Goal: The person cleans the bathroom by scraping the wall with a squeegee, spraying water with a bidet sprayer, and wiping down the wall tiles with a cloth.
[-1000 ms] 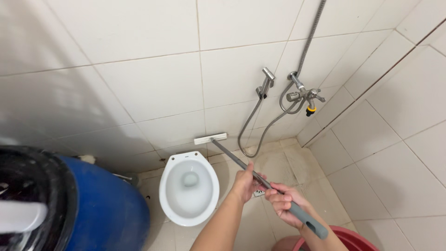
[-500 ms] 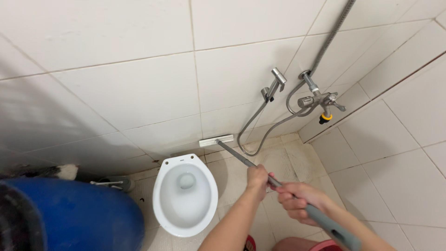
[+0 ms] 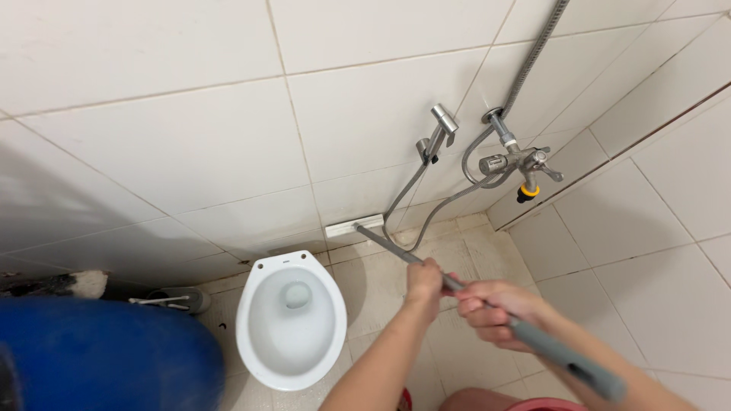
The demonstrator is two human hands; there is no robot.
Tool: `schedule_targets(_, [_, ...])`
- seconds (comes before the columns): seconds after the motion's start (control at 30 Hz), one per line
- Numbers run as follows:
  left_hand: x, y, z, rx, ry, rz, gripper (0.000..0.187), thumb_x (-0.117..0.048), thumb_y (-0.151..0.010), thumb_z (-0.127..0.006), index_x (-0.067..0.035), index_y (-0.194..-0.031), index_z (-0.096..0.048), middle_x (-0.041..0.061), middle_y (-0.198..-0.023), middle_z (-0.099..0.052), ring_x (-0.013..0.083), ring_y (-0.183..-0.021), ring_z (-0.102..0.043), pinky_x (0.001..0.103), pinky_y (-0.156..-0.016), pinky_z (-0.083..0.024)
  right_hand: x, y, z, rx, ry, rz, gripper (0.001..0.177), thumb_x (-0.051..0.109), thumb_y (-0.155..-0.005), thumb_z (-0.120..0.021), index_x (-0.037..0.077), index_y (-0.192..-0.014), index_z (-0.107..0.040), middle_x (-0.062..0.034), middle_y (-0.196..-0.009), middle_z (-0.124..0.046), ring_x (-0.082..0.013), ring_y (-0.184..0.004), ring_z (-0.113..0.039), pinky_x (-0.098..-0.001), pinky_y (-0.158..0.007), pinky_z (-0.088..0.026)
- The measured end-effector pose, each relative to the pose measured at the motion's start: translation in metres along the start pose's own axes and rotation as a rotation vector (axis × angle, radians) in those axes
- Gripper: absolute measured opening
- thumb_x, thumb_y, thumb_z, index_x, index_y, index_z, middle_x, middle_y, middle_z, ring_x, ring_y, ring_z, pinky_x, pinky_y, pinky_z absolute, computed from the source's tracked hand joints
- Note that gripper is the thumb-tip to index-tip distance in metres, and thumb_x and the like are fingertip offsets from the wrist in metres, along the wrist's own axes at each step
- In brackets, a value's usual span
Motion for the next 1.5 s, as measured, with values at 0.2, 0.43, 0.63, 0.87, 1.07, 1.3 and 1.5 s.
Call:
schedule_targets(0.2, [0.004,0.009,-0.015,0.041,-0.083,-0.018,0.030,-0.018,-0.104,-0.039,0.004,-0.086,-0.050,0.019,-0.075,-0.067,0.0290,-0.063,-0.072,0.042,-0.052,-0.062,-0.001,0.014,0.026,-0.043,-0.033,0.085,0.022,0.016,-0.099,-0.049,0.010,-0.078,-0.045,0.0060,-0.047,-0.035,-0.0041,-0.029,-0.030,-0.0245,-0.025,-0.027])
schedule_targets(0.43, [0.009,0.033,-0.042,0.123,0.006,-0.048,0.031,-0.019,-0.105,-0.041,0.011,-0.102,-0.047,0.021,-0.089,-0.065,0.0294,-0.071,-0.074,0.042,-0.058,-0.066,0.010,0.043,0.051,0.061,0.028,0.072,0.010,0.015,-0.103,-0.052,0.005,-0.101,-0.050,0.0046,-0.057,-0.040,-0.0050,-0.031,-0.036,-0.0268,-0.024,-0.032])
schedule_targets(0.63, [0.047,-0.046,0.062,-0.125,-0.115,0.038,0.029,-0.019,-0.102,-0.040,0.007,-0.091,-0.050,0.029,-0.082,-0.068,0.0330,-0.057,-0.067,0.041,-0.046,-0.054,-0.023,-0.052,0.021,-0.209,-0.162,-0.025,0.014,0.018,-0.102,-0.052,0.007,-0.098,-0.047,0.0003,-0.069,-0.050,-0.0032,-0.041,-0.037,-0.0196,-0.032,-0.030])
schedule_targets(0.87, [0.111,-0.097,0.078,-0.054,0.052,0.209,0.033,-0.024,-0.105,-0.036,0.001,-0.089,-0.050,0.015,-0.076,-0.061,0.0287,-0.060,-0.067,0.041,-0.055,-0.059,-0.047,-0.102,0.086,-0.096,-0.021,-0.103,0.027,0.021,-0.102,-0.060,0.009,-0.083,-0.045,0.0042,-0.054,-0.039,-0.0055,-0.036,-0.031,-0.0260,-0.031,-0.026])
schedule_targets(1.07, [0.185,-0.156,0.045,0.020,0.132,0.339,0.026,-0.013,-0.101,-0.043,-0.001,-0.084,-0.058,0.014,-0.073,-0.063,0.0270,-0.062,-0.063,0.041,-0.055,-0.053,-0.057,-0.152,0.143,-0.330,-0.178,0.050,0.019,0.017,-0.101,-0.054,0.011,-0.085,-0.047,0.0048,-0.057,-0.039,-0.0045,-0.038,-0.032,-0.0250,-0.032,-0.024])
schedule_targets(1.3, [0.137,-0.138,0.172,-0.254,-0.023,0.177,0.030,-0.010,-0.094,-0.044,0.004,-0.070,-0.057,0.017,-0.063,-0.058,0.0294,-0.054,-0.057,0.045,-0.048,-0.049,-0.084,-0.222,0.080,-0.227,-0.047,-0.047,0.011,0.016,-0.098,-0.059,0.009,-0.091,-0.055,0.0039,-0.059,-0.042,-0.0063,-0.040,-0.035,-0.0276,-0.034,-0.027])
schedule_targets(1.5, [0.207,-0.187,0.095,-0.064,-0.273,0.219,0.019,-0.007,-0.094,-0.052,-0.001,-0.081,-0.065,0.015,-0.074,-0.067,0.0261,-0.065,-0.065,0.040,-0.052,-0.050,-0.065,-0.178,0.138,-0.307,-0.073,0.020,0.014,0.016,-0.100,-0.053,0.010,-0.087,-0.053,0.0051,-0.055,-0.039,-0.0056,-0.036,-0.031,-0.0265,-0.031,-0.023])
Point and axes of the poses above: each hand's wrist, its own y-axis away from the middle knuckle, its own z-axis out of the back of the hand, x = y × z, the point moved 3 cm from there along -y, towards the middle knuckle
